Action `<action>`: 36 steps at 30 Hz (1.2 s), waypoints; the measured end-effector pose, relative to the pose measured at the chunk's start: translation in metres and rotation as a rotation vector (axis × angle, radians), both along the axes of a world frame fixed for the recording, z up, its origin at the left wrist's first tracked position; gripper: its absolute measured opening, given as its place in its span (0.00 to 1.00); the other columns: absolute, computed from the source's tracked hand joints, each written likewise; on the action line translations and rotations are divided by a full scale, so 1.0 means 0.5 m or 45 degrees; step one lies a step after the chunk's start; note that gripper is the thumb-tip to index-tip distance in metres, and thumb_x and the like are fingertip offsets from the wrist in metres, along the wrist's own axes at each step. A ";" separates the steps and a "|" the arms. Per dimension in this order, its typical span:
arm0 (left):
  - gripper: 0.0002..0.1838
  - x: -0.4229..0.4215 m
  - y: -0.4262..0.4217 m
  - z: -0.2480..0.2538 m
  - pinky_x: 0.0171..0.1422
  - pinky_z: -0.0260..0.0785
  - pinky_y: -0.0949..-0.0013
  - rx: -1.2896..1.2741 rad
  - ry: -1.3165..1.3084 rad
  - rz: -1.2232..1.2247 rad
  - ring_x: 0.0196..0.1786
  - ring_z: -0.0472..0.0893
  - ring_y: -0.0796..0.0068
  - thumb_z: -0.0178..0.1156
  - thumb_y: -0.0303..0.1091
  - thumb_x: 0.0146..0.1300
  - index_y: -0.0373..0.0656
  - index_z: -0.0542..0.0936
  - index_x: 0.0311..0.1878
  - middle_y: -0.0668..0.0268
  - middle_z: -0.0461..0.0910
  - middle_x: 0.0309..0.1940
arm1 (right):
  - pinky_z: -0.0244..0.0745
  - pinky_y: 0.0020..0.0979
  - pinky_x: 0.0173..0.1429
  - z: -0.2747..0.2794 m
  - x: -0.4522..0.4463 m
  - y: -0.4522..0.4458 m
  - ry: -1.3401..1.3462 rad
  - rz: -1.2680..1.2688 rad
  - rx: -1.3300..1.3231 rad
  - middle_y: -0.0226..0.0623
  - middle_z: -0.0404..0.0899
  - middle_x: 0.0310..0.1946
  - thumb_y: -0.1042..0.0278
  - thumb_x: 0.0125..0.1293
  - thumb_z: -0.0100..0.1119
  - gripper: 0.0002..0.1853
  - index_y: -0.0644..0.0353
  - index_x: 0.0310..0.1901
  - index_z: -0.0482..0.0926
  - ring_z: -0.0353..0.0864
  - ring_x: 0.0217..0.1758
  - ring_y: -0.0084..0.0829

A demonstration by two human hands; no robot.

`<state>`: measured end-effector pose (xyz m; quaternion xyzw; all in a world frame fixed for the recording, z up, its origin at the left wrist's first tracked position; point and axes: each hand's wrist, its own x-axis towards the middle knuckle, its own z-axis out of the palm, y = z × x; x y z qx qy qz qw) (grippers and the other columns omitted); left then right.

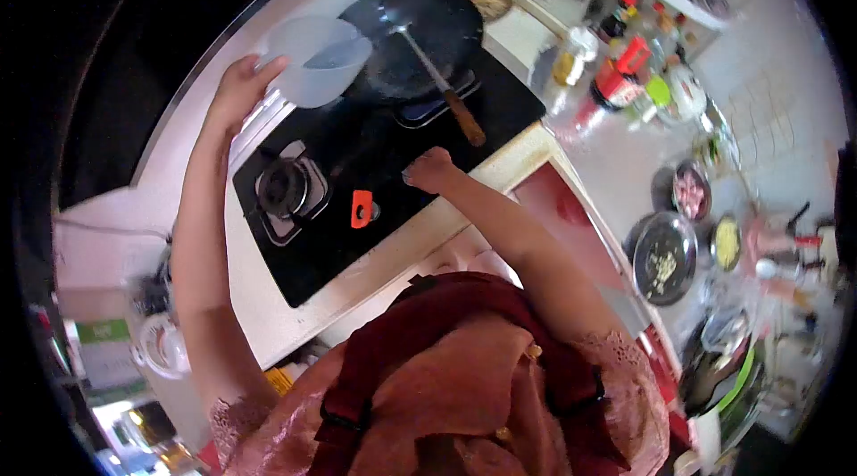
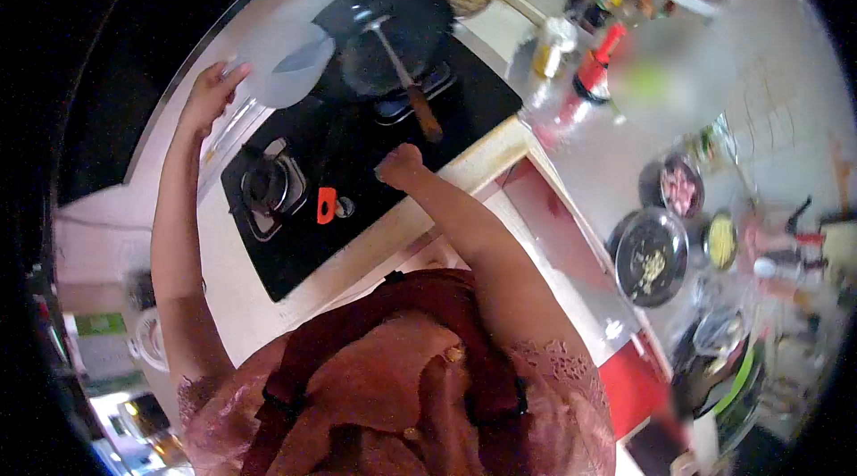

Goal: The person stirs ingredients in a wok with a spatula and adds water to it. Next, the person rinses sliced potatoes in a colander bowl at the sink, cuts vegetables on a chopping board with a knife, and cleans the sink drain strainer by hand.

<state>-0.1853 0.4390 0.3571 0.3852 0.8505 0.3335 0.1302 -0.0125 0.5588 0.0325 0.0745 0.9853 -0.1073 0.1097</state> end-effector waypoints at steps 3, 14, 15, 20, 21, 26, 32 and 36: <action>0.20 -0.012 -0.004 -0.011 0.18 0.48 0.81 -0.029 -0.099 0.047 0.18 0.61 0.88 0.61 0.53 0.58 0.44 0.75 0.37 0.77 0.65 0.17 | 0.74 0.40 0.43 0.018 0.002 -0.003 -0.033 -0.093 -0.062 0.37 0.82 0.35 0.48 0.62 0.48 0.19 0.54 0.37 0.83 0.81 0.43 0.38; 0.19 0.006 -0.026 -0.121 0.18 0.47 0.80 0.405 -0.584 0.207 0.21 0.63 0.84 0.55 0.53 0.63 0.51 0.66 0.24 0.74 0.60 0.16 | 0.75 0.45 0.40 0.059 0.196 -0.013 0.269 -0.617 -0.607 0.48 0.80 0.35 0.44 0.62 0.51 0.25 0.62 0.42 0.76 0.80 0.42 0.46; 0.20 0.019 -0.021 -0.124 0.18 0.48 0.80 0.429 -0.611 0.263 0.21 0.63 0.83 0.54 0.53 0.64 0.51 0.66 0.23 0.74 0.60 0.16 | 0.75 0.45 0.40 0.040 0.206 -0.012 0.268 -0.603 -0.616 0.48 0.80 0.36 0.45 0.61 0.52 0.25 0.63 0.43 0.75 0.80 0.42 0.46; 0.21 0.015 -0.014 -0.141 0.18 0.48 0.80 0.462 -0.693 0.278 0.20 0.63 0.82 0.54 0.54 0.64 0.52 0.64 0.22 0.74 0.60 0.16 | 0.76 0.44 0.39 0.034 0.183 -0.030 0.733 -0.445 -0.480 0.48 0.77 0.38 0.51 0.60 0.53 0.22 0.65 0.42 0.74 0.80 0.39 0.46; 0.21 0.015 -0.012 -0.142 0.18 0.49 0.80 0.451 -0.690 0.281 0.20 0.63 0.82 0.54 0.54 0.64 0.52 0.64 0.22 0.74 0.60 0.16 | 0.76 0.43 0.38 0.042 0.157 -0.039 0.847 -0.379 -0.442 0.48 0.76 0.38 0.53 0.60 0.53 0.20 0.65 0.42 0.74 0.80 0.38 0.46; 0.21 0.046 0.002 -0.133 0.16 0.48 0.81 0.416 -0.634 0.316 0.18 0.63 0.84 0.55 0.54 0.63 0.51 0.64 0.22 0.75 0.61 0.15 | 0.77 0.43 0.36 0.022 0.046 -0.048 0.768 -0.193 -0.259 0.48 0.75 0.37 0.64 0.62 0.48 0.13 0.64 0.42 0.75 0.80 0.37 0.43; 0.21 0.049 -0.013 -0.140 0.16 0.48 0.80 0.443 -0.616 0.330 0.19 0.64 0.84 0.55 0.53 0.63 0.51 0.65 0.22 0.74 0.62 0.16 | 0.77 0.41 0.43 0.004 0.015 -0.053 0.572 -0.233 -0.353 0.46 0.73 0.42 0.68 0.60 0.49 0.11 0.62 0.42 0.75 0.78 0.45 0.42; 0.20 0.060 -0.019 -0.146 0.18 0.49 0.80 0.501 -0.638 0.369 0.20 0.65 0.84 0.56 0.53 0.62 0.52 0.67 0.22 0.75 0.65 0.17 | 0.76 0.42 0.44 0.012 0.066 -0.051 0.772 -0.302 -0.417 0.46 0.73 0.43 0.64 0.62 0.50 0.12 0.60 0.44 0.75 0.77 0.45 0.43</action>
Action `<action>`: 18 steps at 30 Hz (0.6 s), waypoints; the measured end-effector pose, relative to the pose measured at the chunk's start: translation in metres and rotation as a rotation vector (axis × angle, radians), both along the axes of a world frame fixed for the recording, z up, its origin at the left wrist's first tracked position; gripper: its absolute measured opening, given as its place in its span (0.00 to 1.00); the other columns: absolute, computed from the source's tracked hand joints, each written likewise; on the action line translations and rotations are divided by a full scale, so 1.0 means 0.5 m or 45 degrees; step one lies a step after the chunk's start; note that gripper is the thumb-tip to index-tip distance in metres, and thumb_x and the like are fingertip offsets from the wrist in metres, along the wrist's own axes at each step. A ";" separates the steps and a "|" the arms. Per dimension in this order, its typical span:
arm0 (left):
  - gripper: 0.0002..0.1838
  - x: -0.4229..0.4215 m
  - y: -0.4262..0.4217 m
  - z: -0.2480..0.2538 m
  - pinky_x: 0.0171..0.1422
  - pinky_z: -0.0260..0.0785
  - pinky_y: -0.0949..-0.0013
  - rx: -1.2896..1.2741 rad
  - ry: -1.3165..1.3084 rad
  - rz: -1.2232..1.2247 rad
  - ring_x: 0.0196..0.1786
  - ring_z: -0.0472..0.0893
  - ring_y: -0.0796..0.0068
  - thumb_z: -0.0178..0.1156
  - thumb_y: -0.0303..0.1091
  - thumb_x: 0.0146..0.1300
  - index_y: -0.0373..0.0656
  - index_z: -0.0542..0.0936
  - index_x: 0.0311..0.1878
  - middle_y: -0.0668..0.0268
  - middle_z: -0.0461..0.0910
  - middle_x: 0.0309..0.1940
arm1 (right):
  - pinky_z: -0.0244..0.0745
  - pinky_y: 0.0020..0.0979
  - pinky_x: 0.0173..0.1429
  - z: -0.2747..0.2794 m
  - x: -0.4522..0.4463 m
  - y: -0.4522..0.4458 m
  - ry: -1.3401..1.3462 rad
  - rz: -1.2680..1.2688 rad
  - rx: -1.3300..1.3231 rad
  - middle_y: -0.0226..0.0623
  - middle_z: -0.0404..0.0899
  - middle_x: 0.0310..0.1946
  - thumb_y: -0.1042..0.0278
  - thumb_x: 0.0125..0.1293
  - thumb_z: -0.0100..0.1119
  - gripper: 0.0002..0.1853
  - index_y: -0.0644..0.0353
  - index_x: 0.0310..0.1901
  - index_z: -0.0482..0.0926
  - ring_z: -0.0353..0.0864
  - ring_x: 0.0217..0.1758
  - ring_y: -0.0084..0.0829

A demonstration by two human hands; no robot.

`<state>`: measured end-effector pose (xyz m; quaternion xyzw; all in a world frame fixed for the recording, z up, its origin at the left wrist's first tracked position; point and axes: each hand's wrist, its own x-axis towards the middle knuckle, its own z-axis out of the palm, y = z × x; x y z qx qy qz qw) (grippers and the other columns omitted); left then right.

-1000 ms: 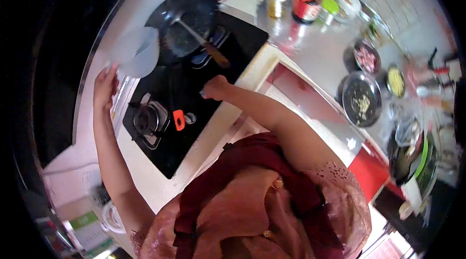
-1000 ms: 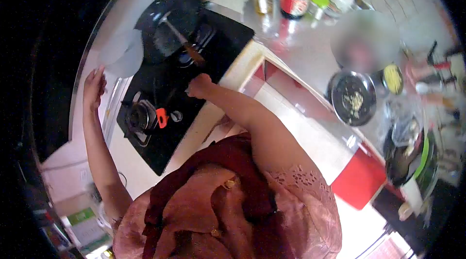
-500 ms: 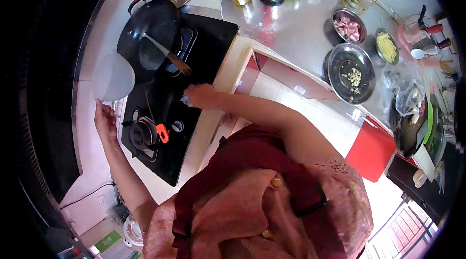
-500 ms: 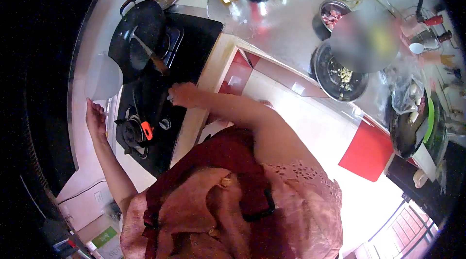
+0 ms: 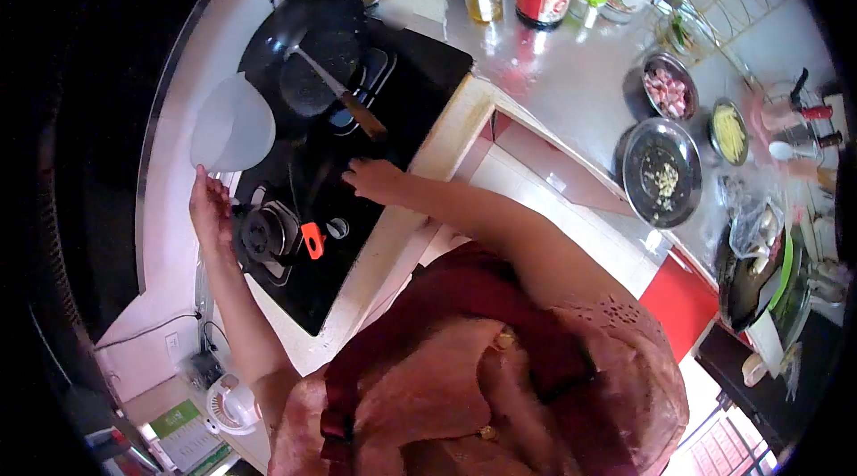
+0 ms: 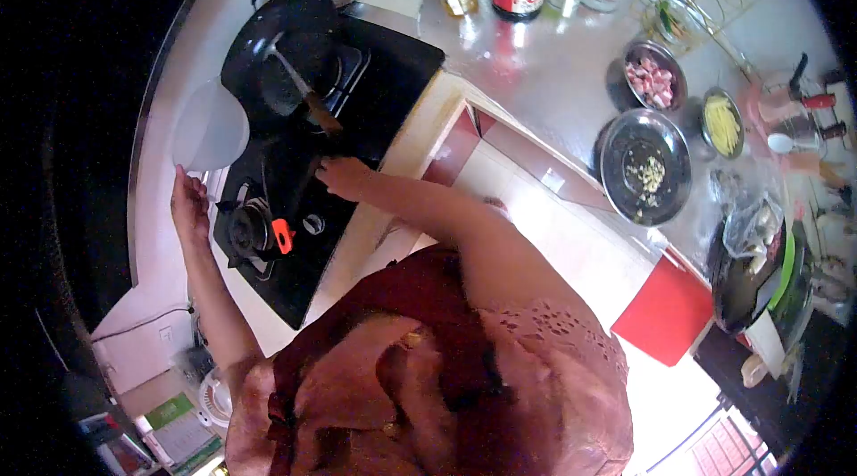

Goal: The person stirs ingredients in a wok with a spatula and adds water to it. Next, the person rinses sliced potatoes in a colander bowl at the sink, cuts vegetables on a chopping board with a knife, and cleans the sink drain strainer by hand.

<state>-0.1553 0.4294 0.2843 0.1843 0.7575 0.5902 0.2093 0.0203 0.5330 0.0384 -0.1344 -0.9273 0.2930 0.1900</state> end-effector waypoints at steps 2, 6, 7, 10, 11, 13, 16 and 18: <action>0.19 -0.017 -0.017 -0.012 0.18 0.51 0.81 0.097 -0.095 -0.049 0.20 0.66 0.85 0.57 0.53 0.61 0.53 0.67 0.22 0.76 0.67 0.18 | 0.76 0.42 0.43 0.003 0.037 0.010 0.071 -0.045 -0.182 0.46 0.73 0.44 0.60 0.64 0.49 0.15 0.59 0.47 0.73 0.78 0.44 0.41; 0.21 0.007 -0.038 -0.013 0.16 0.51 0.80 0.193 -0.126 0.137 0.19 0.65 0.84 0.56 0.51 0.63 0.51 0.63 0.21 0.74 0.63 0.15 | 0.75 0.35 0.34 -0.002 0.122 0.100 0.215 -0.256 -1.127 0.41 0.76 0.39 0.48 0.68 0.45 0.21 0.57 0.49 0.71 0.80 0.35 0.33; 0.21 0.005 -0.047 -0.013 0.16 0.51 0.80 0.193 -0.116 0.135 0.19 0.65 0.84 0.56 0.51 0.62 0.51 0.63 0.21 0.74 0.63 0.15 | 0.76 0.33 0.30 0.057 0.149 0.122 0.260 -0.402 -1.529 0.39 0.78 0.37 0.45 0.67 0.45 0.23 0.57 0.48 0.71 0.81 0.33 0.33; 0.19 0.001 -0.065 -0.018 0.17 0.51 0.80 0.206 -0.102 0.139 0.20 0.66 0.84 0.57 0.50 0.62 0.51 0.65 0.22 0.74 0.64 0.16 | 0.74 0.29 0.27 0.176 0.174 0.176 0.288 -0.324 -1.884 0.36 0.78 0.35 0.36 0.66 0.40 0.29 0.56 0.50 0.68 0.80 0.29 0.29; 0.19 0.001 -0.069 -0.020 0.17 0.50 0.80 0.185 -0.055 0.144 0.20 0.65 0.84 0.57 0.49 0.62 0.50 0.65 0.22 0.74 0.64 0.16 | 0.74 0.29 0.27 0.208 0.169 0.179 0.252 -0.246 -1.846 0.37 0.78 0.35 0.34 0.65 0.39 0.30 0.56 0.51 0.67 0.80 0.29 0.30; 0.18 0.003 -0.077 -0.019 0.18 0.49 0.80 0.135 0.042 0.149 0.19 0.65 0.85 0.58 0.49 0.62 0.50 0.67 0.22 0.74 0.64 0.16 | 0.75 0.28 0.28 0.258 0.159 0.179 0.188 -0.097 -1.773 0.39 0.78 0.36 0.32 0.64 0.37 0.32 0.56 0.53 0.65 0.80 0.29 0.30; 0.17 -0.001 -0.087 -0.016 0.20 0.50 0.80 0.121 0.053 0.093 0.18 0.63 0.85 0.59 0.48 0.61 0.49 0.71 0.24 0.76 0.65 0.15 | 0.76 0.30 0.29 0.243 0.138 0.184 0.232 -0.088 -2.003 0.38 0.78 0.36 0.35 0.65 0.40 0.30 0.56 0.49 0.70 0.81 0.32 0.31; 0.16 -0.003 -0.088 -0.007 0.20 0.50 0.80 0.057 0.107 0.086 0.17 0.62 0.86 0.60 0.49 0.60 0.48 0.73 0.26 0.77 0.65 0.15 | 0.76 0.30 0.30 0.189 0.121 0.178 0.150 -0.173 -1.814 0.36 0.78 0.37 0.39 0.65 0.44 0.26 0.55 0.47 0.73 0.81 0.33 0.30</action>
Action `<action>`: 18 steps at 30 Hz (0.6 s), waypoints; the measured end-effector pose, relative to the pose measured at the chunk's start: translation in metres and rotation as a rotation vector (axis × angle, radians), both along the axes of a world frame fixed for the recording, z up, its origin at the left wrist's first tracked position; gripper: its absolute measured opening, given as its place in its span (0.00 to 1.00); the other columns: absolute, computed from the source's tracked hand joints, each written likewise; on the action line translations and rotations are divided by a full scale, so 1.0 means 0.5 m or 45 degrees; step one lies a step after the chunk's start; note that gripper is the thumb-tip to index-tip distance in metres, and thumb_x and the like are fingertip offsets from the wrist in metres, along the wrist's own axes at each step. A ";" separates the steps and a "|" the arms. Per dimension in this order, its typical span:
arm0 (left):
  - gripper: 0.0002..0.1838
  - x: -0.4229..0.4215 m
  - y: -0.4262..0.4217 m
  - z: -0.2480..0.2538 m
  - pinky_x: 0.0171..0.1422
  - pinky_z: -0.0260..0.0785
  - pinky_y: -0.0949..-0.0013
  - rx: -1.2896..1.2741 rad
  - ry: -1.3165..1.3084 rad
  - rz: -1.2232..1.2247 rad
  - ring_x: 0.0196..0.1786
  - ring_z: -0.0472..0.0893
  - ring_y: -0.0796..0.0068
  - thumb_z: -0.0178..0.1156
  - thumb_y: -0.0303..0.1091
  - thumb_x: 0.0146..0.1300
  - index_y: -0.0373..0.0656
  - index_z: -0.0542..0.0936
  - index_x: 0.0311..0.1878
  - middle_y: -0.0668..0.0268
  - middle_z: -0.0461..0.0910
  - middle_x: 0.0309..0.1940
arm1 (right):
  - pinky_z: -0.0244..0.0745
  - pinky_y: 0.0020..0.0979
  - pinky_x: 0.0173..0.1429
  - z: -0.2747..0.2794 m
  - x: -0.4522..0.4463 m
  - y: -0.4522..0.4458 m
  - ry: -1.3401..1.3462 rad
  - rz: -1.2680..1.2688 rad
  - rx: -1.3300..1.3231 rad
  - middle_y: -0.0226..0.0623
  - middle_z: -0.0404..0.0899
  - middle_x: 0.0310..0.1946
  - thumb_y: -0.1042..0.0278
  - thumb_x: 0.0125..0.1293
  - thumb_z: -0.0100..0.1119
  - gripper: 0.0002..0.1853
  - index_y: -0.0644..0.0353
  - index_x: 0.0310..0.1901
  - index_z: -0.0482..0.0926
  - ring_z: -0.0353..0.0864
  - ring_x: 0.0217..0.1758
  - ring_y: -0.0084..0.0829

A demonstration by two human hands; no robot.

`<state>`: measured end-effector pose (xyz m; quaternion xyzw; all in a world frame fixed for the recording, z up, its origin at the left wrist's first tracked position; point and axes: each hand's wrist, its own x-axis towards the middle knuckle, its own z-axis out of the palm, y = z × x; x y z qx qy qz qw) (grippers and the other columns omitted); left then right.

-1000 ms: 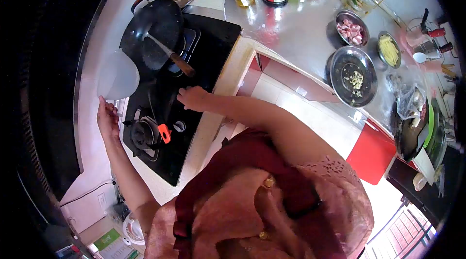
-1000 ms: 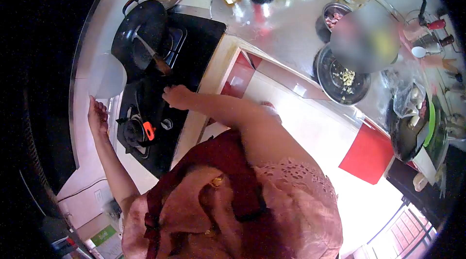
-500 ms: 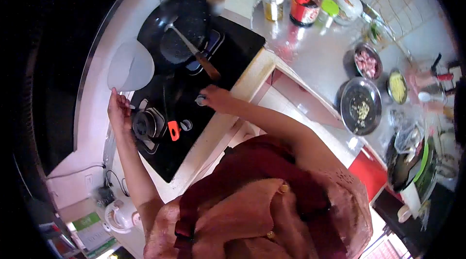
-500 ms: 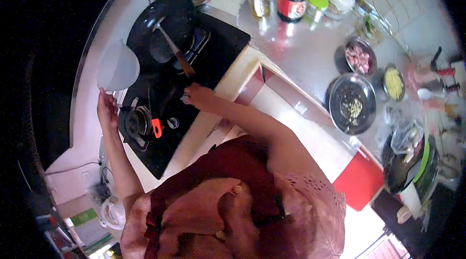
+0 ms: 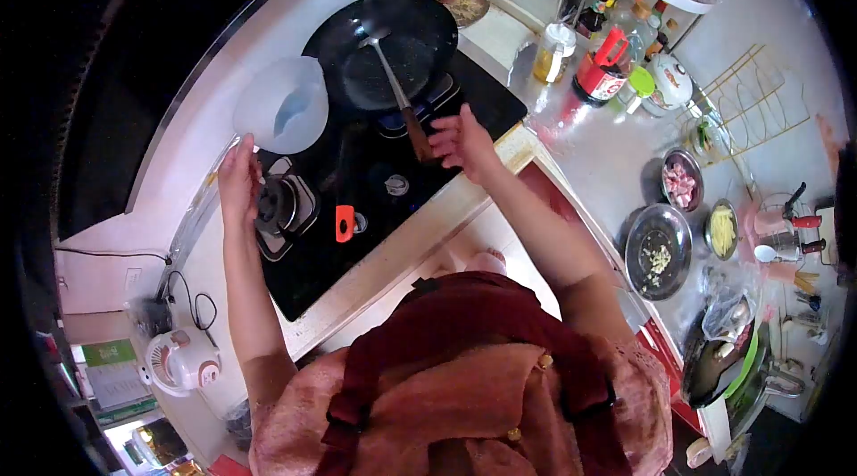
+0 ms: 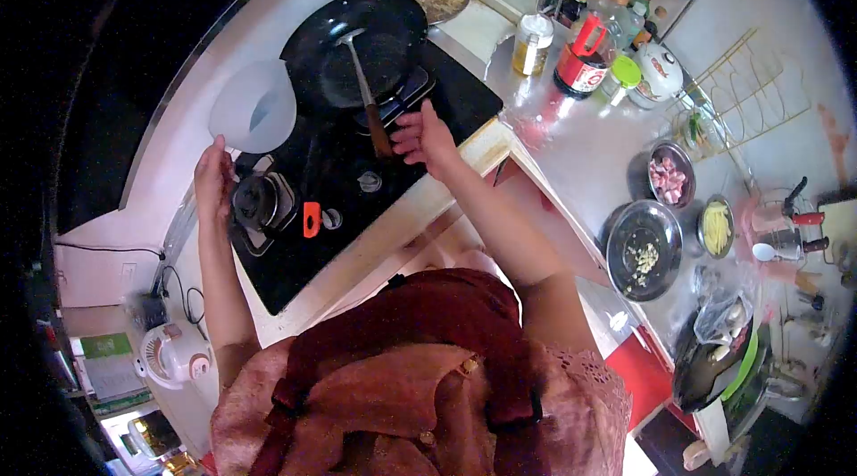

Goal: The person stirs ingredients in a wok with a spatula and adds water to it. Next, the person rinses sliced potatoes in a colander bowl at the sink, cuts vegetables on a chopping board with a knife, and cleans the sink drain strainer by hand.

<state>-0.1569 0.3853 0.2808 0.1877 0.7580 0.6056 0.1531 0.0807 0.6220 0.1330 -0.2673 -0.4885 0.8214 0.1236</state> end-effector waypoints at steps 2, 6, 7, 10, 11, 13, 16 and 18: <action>0.16 -0.010 0.002 0.010 0.21 0.50 0.79 -0.106 0.081 -0.011 0.17 0.62 0.86 0.61 0.49 0.59 0.45 0.75 0.29 0.77 0.65 0.15 | 0.76 0.30 0.31 -0.074 -0.014 -0.031 -0.293 0.028 0.580 0.35 0.79 0.39 0.44 0.64 0.48 0.21 0.53 0.46 0.75 0.80 0.35 0.28; 0.18 -0.031 0.025 0.030 0.21 0.49 0.78 -0.318 0.312 -0.084 0.18 0.60 0.87 0.63 0.49 0.58 0.41 0.77 0.31 0.77 0.65 0.15 | 0.78 0.36 0.37 -0.122 -0.075 -0.149 -0.289 0.052 1.995 0.33 0.77 0.44 0.65 0.59 0.53 0.08 0.53 0.40 0.77 0.80 0.38 0.35; 0.19 -0.031 0.033 0.035 0.22 0.49 0.77 -0.348 0.348 -0.089 0.18 0.60 0.87 0.63 0.49 0.57 0.41 0.77 0.31 0.77 0.66 0.15 | 0.78 0.36 0.38 -0.177 -0.115 -0.154 -0.269 0.213 2.120 0.34 0.77 0.44 0.67 0.59 0.53 0.08 0.54 0.40 0.77 0.80 0.39 0.36; 0.20 -0.050 0.047 0.040 0.22 0.50 0.76 -0.447 0.446 -0.158 0.19 0.60 0.86 0.63 0.50 0.57 0.39 0.77 0.29 0.76 0.67 0.16 | 0.79 0.35 0.39 -0.185 -0.137 -0.172 -0.263 0.327 2.208 0.36 0.76 0.40 0.70 0.58 0.52 0.09 0.57 0.40 0.77 0.80 0.40 0.37; 0.21 -0.059 0.054 0.039 0.23 0.51 0.76 -0.477 0.476 -0.190 0.19 0.60 0.86 0.63 0.50 0.57 0.39 0.77 0.28 0.75 0.68 0.17 | 0.79 0.35 0.39 -0.180 -0.138 -0.175 -0.273 0.303 2.194 0.37 0.76 0.39 0.71 0.57 0.52 0.10 0.58 0.40 0.77 0.80 0.39 0.37; 0.21 -0.077 0.067 0.037 0.23 0.51 0.76 -0.494 0.544 -0.193 0.19 0.60 0.86 0.63 0.51 0.56 0.38 0.77 0.28 0.75 0.69 0.17 | 0.79 0.35 0.38 -0.180 -0.152 -0.179 -0.276 0.367 2.206 0.39 0.76 0.38 0.71 0.57 0.51 0.10 0.60 0.41 0.76 0.80 0.39 0.38; 0.22 -0.071 0.080 0.051 0.24 0.54 0.76 -0.522 0.532 -0.220 0.20 0.62 0.85 0.63 0.52 0.56 0.38 0.78 0.28 0.74 0.70 0.17 | 0.79 0.34 0.38 -0.194 -0.163 -0.180 -0.240 0.459 2.241 0.40 0.76 0.38 0.72 0.57 0.51 0.10 0.60 0.41 0.76 0.80 0.39 0.38; 0.22 -0.069 0.087 0.061 0.25 0.55 0.76 -0.553 0.508 -0.229 0.20 0.64 0.85 0.63 0.52 0.56 0.38 0.78 0.28 0.73 0.70 0.17 | 0.79 0.34 0.38 -0.196 -0.165 -0.181 -0.229 0.490 2.257 0.41 0.76 0.38 0.73 0.57 0.51 0.10 0.60 0.41 0.76 0.80 0.39 0.37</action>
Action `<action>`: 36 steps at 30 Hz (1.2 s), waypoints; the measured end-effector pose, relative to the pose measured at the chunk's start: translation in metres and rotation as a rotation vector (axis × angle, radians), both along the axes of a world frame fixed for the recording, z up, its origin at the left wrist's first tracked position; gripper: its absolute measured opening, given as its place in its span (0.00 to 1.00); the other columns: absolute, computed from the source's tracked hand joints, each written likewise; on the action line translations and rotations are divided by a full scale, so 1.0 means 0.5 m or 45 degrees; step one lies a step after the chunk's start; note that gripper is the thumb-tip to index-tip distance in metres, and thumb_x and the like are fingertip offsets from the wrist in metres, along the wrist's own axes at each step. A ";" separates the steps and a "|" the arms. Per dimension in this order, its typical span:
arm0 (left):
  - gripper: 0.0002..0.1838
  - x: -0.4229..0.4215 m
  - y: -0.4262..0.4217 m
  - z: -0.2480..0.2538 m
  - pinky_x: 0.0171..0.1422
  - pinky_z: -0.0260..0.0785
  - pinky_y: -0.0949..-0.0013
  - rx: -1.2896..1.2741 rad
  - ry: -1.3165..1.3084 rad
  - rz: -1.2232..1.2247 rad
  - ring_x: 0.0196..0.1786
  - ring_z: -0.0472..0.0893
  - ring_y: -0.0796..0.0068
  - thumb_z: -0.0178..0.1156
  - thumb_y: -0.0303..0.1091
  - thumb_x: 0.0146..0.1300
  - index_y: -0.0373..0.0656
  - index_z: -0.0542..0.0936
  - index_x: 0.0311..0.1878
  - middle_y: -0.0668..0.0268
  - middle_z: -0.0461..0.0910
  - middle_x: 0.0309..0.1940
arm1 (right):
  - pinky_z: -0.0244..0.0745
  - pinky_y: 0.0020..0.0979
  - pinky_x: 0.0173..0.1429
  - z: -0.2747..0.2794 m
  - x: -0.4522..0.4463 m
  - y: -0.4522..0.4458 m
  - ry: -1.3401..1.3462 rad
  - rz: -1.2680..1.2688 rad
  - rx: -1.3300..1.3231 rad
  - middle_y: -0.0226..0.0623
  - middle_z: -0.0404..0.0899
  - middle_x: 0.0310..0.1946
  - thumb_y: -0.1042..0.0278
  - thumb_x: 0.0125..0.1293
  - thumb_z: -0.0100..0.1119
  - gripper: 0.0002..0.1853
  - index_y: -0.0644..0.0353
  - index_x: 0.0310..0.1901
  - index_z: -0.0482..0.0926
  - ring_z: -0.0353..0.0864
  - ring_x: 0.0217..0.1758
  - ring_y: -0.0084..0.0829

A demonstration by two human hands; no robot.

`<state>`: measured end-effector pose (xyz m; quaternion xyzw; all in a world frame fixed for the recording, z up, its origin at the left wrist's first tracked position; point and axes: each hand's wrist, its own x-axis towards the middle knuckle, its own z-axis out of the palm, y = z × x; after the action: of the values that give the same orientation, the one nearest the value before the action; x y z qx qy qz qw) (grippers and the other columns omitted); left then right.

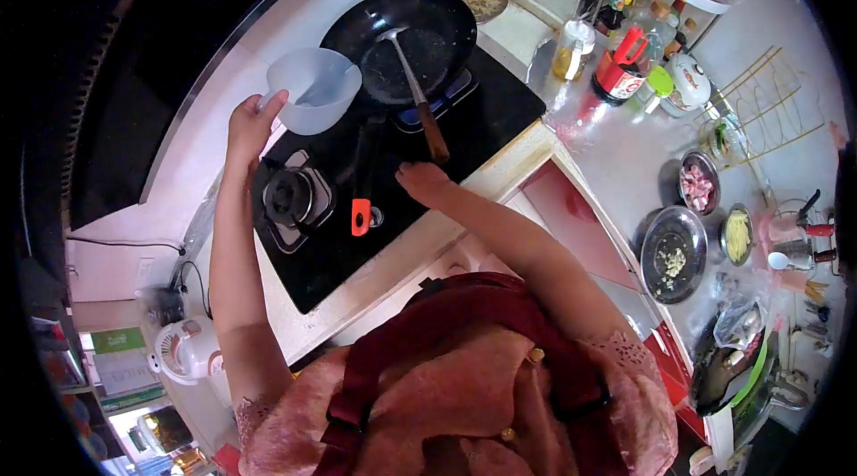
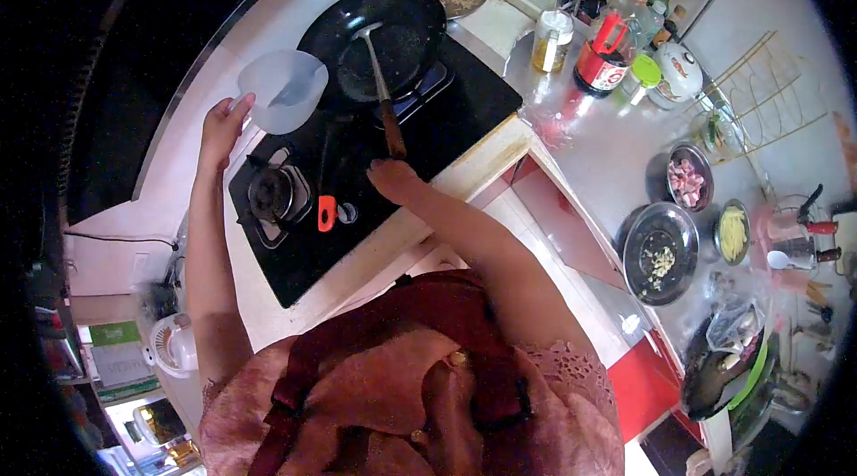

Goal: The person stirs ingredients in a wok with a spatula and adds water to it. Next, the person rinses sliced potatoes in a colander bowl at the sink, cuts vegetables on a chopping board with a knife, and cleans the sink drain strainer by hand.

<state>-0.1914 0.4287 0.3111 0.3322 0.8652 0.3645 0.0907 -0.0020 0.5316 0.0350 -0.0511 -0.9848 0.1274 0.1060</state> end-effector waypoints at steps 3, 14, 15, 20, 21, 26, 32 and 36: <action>0.23 -0.005 0.013 0.003 0.24 0.55 0.76 -0.045 -0.003 0.005 0.20 0.64 0.84 0.64 0.52 0.55 0.37 0.78 0.30 0.73 0.70 0.17 | 0.79 0.34 0.38 -0.006 0.004 0.006 -0.003 -0.008 0.012 0.41 0.76 0.38 0.73 0.57 0.51 0.10 0.60 0.41 0.76 0.80 0.38 0.37; 0.23 -0.015 0.040 0.007 0.30 0.61 0.76 -0.149 -0.029 -0.043 0.25 0.69 0.82 0.65 0.51 0.55 0.35 0.78 0.32 0.68 0.76 0.23 | 0.80 0.34 0.40 0.016 0.014 0.002 0.043 -0.036 -0.002 0.38 0.78 0.37 0.72 0.57 0.51 0.09 0.59 0.38 0.79 0.82 0.39 0.35; 0.23 -0.022 0.042 0.003 0.32 0.62 0.75 -0.131 0.011 -0.052 0.26 0.70 0.81 0.65 0.50 0.55 0.35 0.78 0.32 0.67 0.77 0.24 | 0.80 0.34 0.39 0.019 0.016 0.003 0.045 -0.031 0.004 0.39 0.77 0.37 0.72 0.57 0.51 0.09 0.59 0.39 0.78 0.81 0.38 0.36; 0.24 0.000 0.052 0.020 0.37 0.65 0.73 -0.153 0.038 -0.106 0.29 0.73 0.79 0.64 0.50 0.56 0.33 0.78 0.32 0.64 0.79 0.26 | 0.80 0.33 0.36 0.026 0.021 0.004 0.034 -0.007 0.024 0.40 0.76 0.37 0.72 0.57 0.51 0.09 0.61 0.40 0.77 0.81 0.36 0.36; 0.24 0.002 0.053 0.019 0.37 0.65 0.73 -0.142 0.049 -0.111 0.29 0.73 0.79 0.64 0.50 0.56 0.33 0.78 0.33 0.64 0.79 0.26 | 0.80 0.34 0.36 0.026 0.020 0.003 0.026 -0.019 0.023 0.40 0.76 0.37 0.72 0.57 0.52 0.09 0.60 0.39 0.78 0.81 0.37 0.36; 0.24 0.008 0.058 0.021 0.37 0.66 0.72 -0.152 0.076 -0.104 0.29 0.73 0.78 0.64 0.49 0.56 0.32 0.78 0.35 0.62 0.79 0.27 | 0.80 0.36 0.37 0.012 0.010 0.001 0.004 -0.067 -0.028 0.39 0.78 0.38 0.72 0.57 0.52 0.09 0.60 0.39 0.79 0.82 0.39 0.36; 0.23 0.020 0.061 0.016 0.30 0.63 0.74 -0.072 0.120 -0.068 0.24 0.70 0.81 0.64 0.49 0.56 0.34 0.78 0.32 0.66 0.77 0.23 | 0.80 0.35 0.36 0.026 0.020 0.006 0.008 -0.020 -0.038 0.41 0.75 0.36 0.72 0.58 0.51 0.09 0.61 0.40 0.76 0.81 0.37 0.37; 0.21 0.021 0.062 0.022 0.25 0.58 0.76 -0.133 0.074 -0.082 0.21 0.67 0.84 0.65 0.50 0.55 0.36 0.78 0.30 0.70 0.75 0.21 | 0.80 0.35 0.36 0.031 0.021 0.006 -0.021 -0.026 -0.051 0.41 0.75 0.37 0.72 0.57 0.51 0.09 0.61 0.40 0.76 0.81 0.37 0.37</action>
<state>-0.1808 0.4595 0.3223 0.3652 0.8741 0.3060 0.0944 0.0085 0.5346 0.0508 -0.0643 -0.9824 0.1456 0.0981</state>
